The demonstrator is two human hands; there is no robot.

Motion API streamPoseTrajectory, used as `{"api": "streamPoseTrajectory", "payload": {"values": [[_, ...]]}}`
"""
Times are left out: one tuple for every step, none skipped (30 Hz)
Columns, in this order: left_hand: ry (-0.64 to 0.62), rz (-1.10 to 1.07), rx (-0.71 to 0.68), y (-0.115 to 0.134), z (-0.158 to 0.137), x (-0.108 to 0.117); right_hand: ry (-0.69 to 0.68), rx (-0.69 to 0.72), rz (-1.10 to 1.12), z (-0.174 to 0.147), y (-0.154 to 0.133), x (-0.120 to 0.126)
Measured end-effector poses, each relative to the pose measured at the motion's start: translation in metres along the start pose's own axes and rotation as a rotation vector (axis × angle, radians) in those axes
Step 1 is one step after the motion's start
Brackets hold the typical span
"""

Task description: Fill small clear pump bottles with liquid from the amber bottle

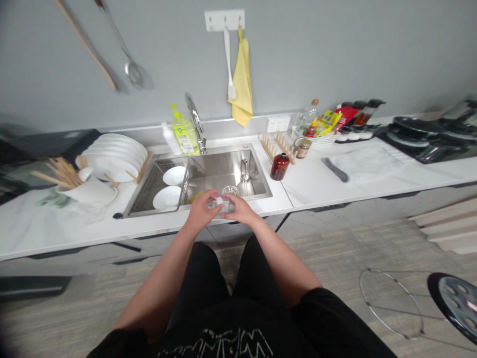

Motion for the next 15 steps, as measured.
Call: {"api": "streamPoseTrajectory", "payload": {"values": [[-0.030, -0.028, -0.009, 0.000, 0.000, -0.002, -0.001, -0.003, -0.001, 0.000, 0.001, 0.000], [-0.053, -0.062, -0.023, 0.000, 0.000, -0.004, -0.004, -0.006, -0.004, 0.000, 0.001, 0.000], [-0.060, -0.091, -0.034, 0.000, -0.001, -0.004, -0.006, -0.008, -0.008, 0.000, 0.001, 0.000], [-0.046, -0.107, -0.037, -0.001, -0.001, -0.004, -0.008, -0.007, -0.011, 0.000, 0.000, 0.000], [-0.015, -0.108, -0.028, -0.003, -0.002, -0.003, -0.010, -0.005, -0.011, -0.001, 0.000, 0.000], [0.024, -0.099, -0.011, -0.005, -0.003, -0.002, -0.010, -0.001, -0.007, -0.001, -0.001, 0.000], [0.060, -0.086, 0.015, -0.007, -0.004, -0.002, -0.010, 0.004, -0.001, -0.001, -0.002, 0.000], [0.085, -0.072, 0.042, -0.010, -0.004, -0.002, -0.009, 0.010, 0.004, -0.001, -0.003, 0.000], [0.100, -0.061, 0.065, -0.012, -0.005, -0.003, -0.007, 0.014, 0.008, -0.001, -0.004, 0.000], [0.105, -0.057, 0.081, -0.014, -0.006, -0.004, -0.003, 0.016, 0.007, -0.001, -0.005, 0.000], [0.103, -0.063, 0.088, -0.015, -0.007, -0.005, 0.001, 0.016, 0.002, -0.001, -0.005, 0.000], [0.095, -0.080, 0.088, -0.016, -0.007, -0.006, 0.003, 0.014, -0.004, -0.001, -0.005, 0.001], [0.082, -0.107, 0.080, -0.017, -0.008, -0.006, 0.003, 0.010, -0.008, -0.001, -0.005, 0.001], [0.066, -0.144, 0.070, -0.017, -0.009, -0.007, 0.000, 0.006, -0.009, -0.001, -0.004, 0.001], [0.048, -0.183, 0.060, -0.018, -0.009, -0.007, -0.003, 0.002, -0.007, -0.001, -0.004, 0.001]]}}
Point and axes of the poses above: each hand's wrist, its own z-axis towards the middle knuckle, its own x-axis out of the back of the hand, y = z × x, the point moved 8 cm from there along z, towards the middle knuckle, and after that the axes turned 6 degrees about -z, right-handed, at the moved point
